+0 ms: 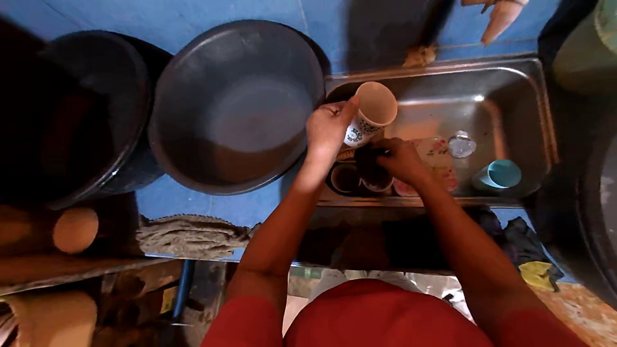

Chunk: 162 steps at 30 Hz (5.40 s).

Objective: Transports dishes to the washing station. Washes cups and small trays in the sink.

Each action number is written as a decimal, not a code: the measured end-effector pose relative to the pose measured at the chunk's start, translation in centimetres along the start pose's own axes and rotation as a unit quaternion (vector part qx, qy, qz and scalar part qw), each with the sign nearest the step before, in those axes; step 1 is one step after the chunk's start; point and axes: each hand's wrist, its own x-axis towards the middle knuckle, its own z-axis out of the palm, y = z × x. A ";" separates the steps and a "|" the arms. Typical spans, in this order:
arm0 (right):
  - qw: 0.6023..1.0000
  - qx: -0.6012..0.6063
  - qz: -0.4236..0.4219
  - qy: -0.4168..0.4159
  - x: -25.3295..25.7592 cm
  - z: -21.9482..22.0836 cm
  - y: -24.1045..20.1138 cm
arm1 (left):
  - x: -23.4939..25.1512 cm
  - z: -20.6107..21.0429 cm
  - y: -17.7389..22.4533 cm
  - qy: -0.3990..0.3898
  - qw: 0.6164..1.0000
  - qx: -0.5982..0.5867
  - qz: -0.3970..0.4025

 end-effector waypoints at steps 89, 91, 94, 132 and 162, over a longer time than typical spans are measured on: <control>0.992 0.098 0.065 0.048 -1.7 1.2 4.9 | -0.3 7.3 0.9 -0.288 0.886 0.355 0.080; 0.954 0.226 0.138 0.141 -1.2 1.1 3.9 | 0.3 8.0 1.3 -0.245 0.866 0.399 0.177; 0.835 0.454 0.175 0.256 -0.2 1.3 3.6 | 1.0 7.5 1.5 -0.215 0.863 0.409 0.204; 0.946 -0.064 0.271 0.164 -4.9 -8.9 9.1 | 7.7 -13.6 -9.4 0.214 0.962 -0.051 -0.162; 0.960 -0.017 0.240 0.147 -0.4 -7.6 10.3 | 4.2 -4.0 2.4 0.154 0.947 0.105 0.262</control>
